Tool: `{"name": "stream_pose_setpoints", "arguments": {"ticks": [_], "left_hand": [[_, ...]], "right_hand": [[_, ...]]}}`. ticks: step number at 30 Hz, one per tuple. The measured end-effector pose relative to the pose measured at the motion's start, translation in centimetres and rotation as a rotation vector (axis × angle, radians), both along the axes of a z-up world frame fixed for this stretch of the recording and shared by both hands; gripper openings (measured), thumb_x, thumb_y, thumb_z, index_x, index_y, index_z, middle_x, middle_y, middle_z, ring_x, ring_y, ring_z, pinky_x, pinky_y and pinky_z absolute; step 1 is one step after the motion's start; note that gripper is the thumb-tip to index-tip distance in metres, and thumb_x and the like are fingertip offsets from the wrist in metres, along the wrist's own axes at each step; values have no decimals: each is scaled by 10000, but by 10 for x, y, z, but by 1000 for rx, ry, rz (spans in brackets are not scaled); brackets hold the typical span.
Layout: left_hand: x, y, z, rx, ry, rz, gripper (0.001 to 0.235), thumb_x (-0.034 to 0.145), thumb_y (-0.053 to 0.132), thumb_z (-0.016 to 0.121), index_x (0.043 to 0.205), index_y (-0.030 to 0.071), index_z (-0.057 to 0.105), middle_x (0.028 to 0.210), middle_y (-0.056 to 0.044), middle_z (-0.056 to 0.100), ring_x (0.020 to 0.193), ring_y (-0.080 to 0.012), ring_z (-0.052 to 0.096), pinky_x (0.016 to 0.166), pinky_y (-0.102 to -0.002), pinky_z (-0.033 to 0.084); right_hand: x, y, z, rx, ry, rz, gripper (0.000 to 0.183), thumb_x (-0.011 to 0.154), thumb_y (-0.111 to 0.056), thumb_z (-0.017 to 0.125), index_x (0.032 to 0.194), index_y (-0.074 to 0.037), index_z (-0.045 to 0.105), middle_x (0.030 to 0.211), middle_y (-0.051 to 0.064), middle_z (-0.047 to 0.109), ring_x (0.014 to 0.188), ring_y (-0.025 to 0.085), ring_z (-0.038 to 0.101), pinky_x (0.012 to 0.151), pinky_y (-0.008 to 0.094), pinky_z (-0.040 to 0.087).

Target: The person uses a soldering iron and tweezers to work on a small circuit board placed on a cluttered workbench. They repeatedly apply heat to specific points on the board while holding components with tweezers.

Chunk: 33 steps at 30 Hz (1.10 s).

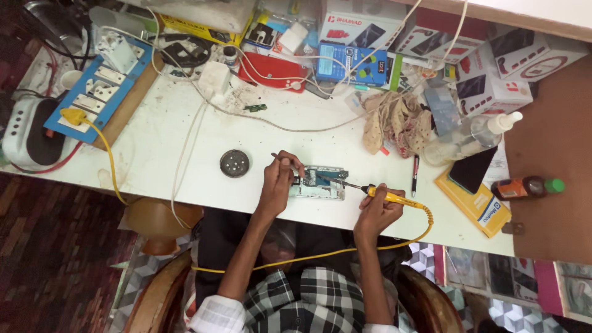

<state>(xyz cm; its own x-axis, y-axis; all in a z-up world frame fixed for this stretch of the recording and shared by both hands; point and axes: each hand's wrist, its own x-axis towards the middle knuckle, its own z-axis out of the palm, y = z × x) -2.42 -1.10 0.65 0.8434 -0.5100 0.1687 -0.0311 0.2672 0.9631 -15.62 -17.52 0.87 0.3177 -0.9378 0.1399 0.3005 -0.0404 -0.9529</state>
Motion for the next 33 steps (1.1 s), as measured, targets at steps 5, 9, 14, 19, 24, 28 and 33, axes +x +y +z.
{"name": "stream_pose_setpoints", "arguments": {"ticks": [5,9,14,19,24,28,33], "left_hand": [[0,0,-3,18,-53,35,486,1120,461,351,959,65,582,794,-25,649,551,-42,376,499,-226,321],[1,-1,-7,-9,-69,42,524,1122,477,359,907,56,584,793,-37,661,558,-53,390,515,-233,330],[7,12,-3,-16,-91,-105,545,1131,467,408,915,20,630,866,-66,693,571,-62,370,557,-255,359],[14,20,6,-12,-94,-206,540,1103,456,397,974,6,667,866,-66,703,554,-56,350,545,-246,330],[8,8,11,-25,-114,-182,458,1131,407,389,1076,8,605,859,-39,622,662,-80,424,607,-255,378],[2,6,10,14,-197,-123,369,1155,349,389,1104,22,551,827,-25,570,761,-113,498,747,-279,452],[-2,0,7,-77,-166,-132,406,1139,415,361,1025,42,473,828,-11,473,767,-123,425,756,-293,418]], "right_hand": [[0,4,5,-1,42,-20,223,1054,-68,564,873,-65,434,637,37,502,454,83,460,426,241,400],[-2,2,6,-15,63,-8,220,1039,-71,565,868,-72,426,622,45,524,439,82,457,429,237,397],[-1,4,8,-26,70,-20,231,1054,-71,563,863,-62,433,623,38,499,450,79,446,435,237,396],[0,4,8,-49,63,-1,243,1062,-69,561,860,-59,426,612,37,490,449,78,430,439,236,385],[0,2,5,-50,52,4,234,1064,-70,561,871,-61,430,639,33,495,463,80,449,438,237,388],[-1,4,3,-52,64,11,216,1064,-66,551,879,-58,439,646,40,500,459,83,452,432,239,380],[-2,3,2,-39,35,15,201,1052,-61,551,889,-57,433,663,51,531,456,80,456,436,237,386]]}}
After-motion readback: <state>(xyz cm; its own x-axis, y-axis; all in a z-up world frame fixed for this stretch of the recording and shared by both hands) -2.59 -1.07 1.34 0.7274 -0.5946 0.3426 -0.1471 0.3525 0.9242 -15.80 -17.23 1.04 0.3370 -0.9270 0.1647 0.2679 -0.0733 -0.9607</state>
